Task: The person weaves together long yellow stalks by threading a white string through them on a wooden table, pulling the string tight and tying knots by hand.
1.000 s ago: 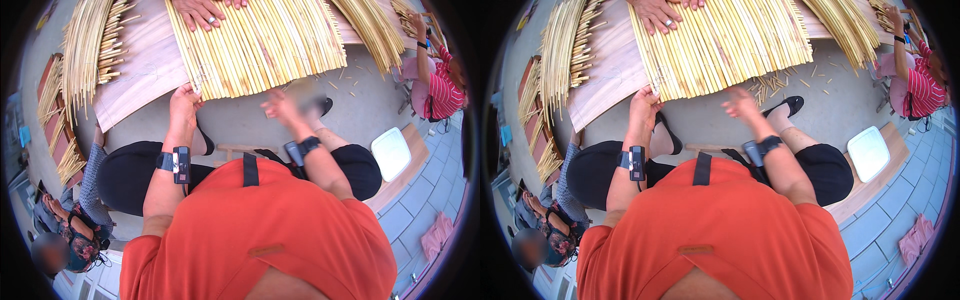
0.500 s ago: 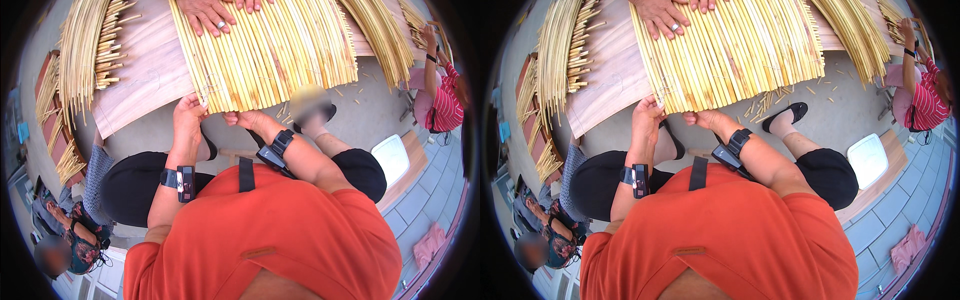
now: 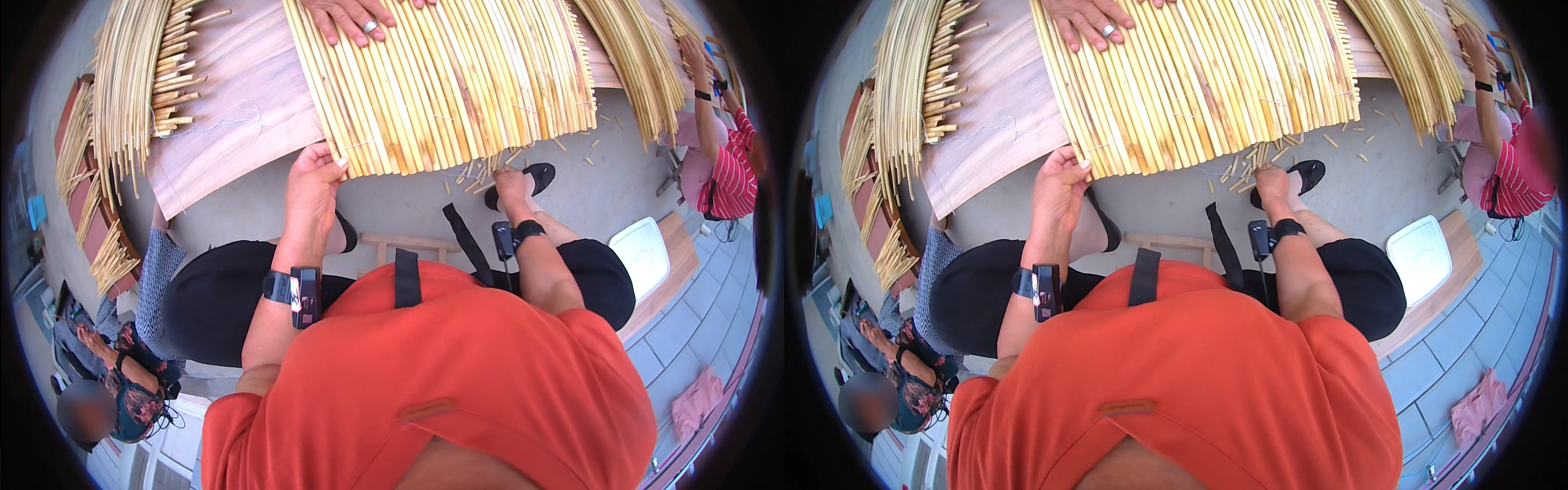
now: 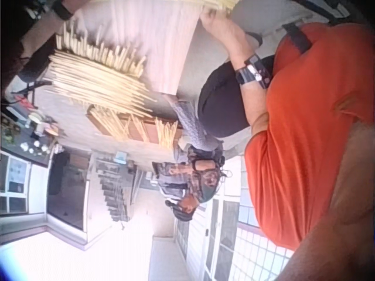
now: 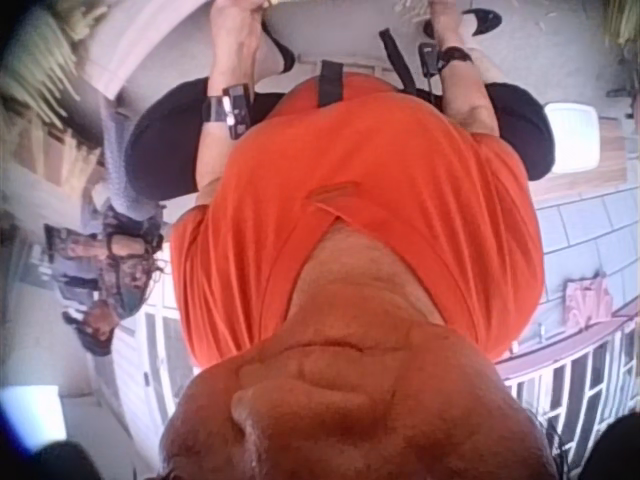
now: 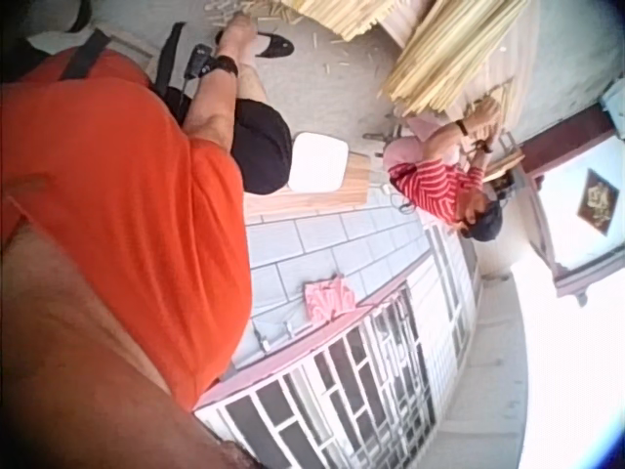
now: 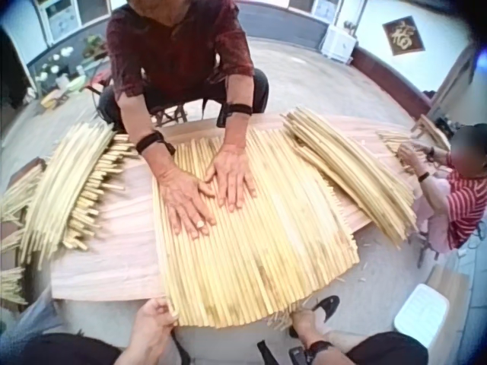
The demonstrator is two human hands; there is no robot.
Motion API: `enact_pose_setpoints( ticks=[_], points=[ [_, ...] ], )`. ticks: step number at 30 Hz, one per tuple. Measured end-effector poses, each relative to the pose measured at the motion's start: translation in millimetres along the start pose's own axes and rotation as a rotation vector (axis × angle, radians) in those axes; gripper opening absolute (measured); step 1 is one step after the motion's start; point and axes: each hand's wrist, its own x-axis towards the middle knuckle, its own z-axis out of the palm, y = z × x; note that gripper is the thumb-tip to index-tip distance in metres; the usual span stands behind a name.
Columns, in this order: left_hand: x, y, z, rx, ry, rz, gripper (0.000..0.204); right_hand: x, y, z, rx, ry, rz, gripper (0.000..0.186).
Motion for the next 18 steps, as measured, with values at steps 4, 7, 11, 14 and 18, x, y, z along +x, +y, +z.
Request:
enact_pose_setpoints(
  ticks=[4, 7, 11, 14, 18],
  points=[
    [-1, -1, -8, -0.100, -0.042, -0.070, 0.019, -17, -7, -6, -0.235, -0.002, -0.202, 0.024],
    [-3, -11, -12, -0.361, 0.003, -0.088, 0.024, -23, 4, 4, -0.218, 0.033, -0.298, 0.021],
    [5, -55, -8, -0.210, -0.105, -0.066, 0.027, -47, -15, 5, -0.310, -0.096, -0.225, 0.025],
    [-8, -62, 19, -0.230, -0.200, -0.130, 0.020, -52, -8, 7, -0.344, -0.128, -0.185, 0.027],
    [-1, -85, 19, -0.307, -0.221, -0.061, 0.007, -67, -8, -20, -0.376, -0.173, -0.232, 0.029]
  ],
)
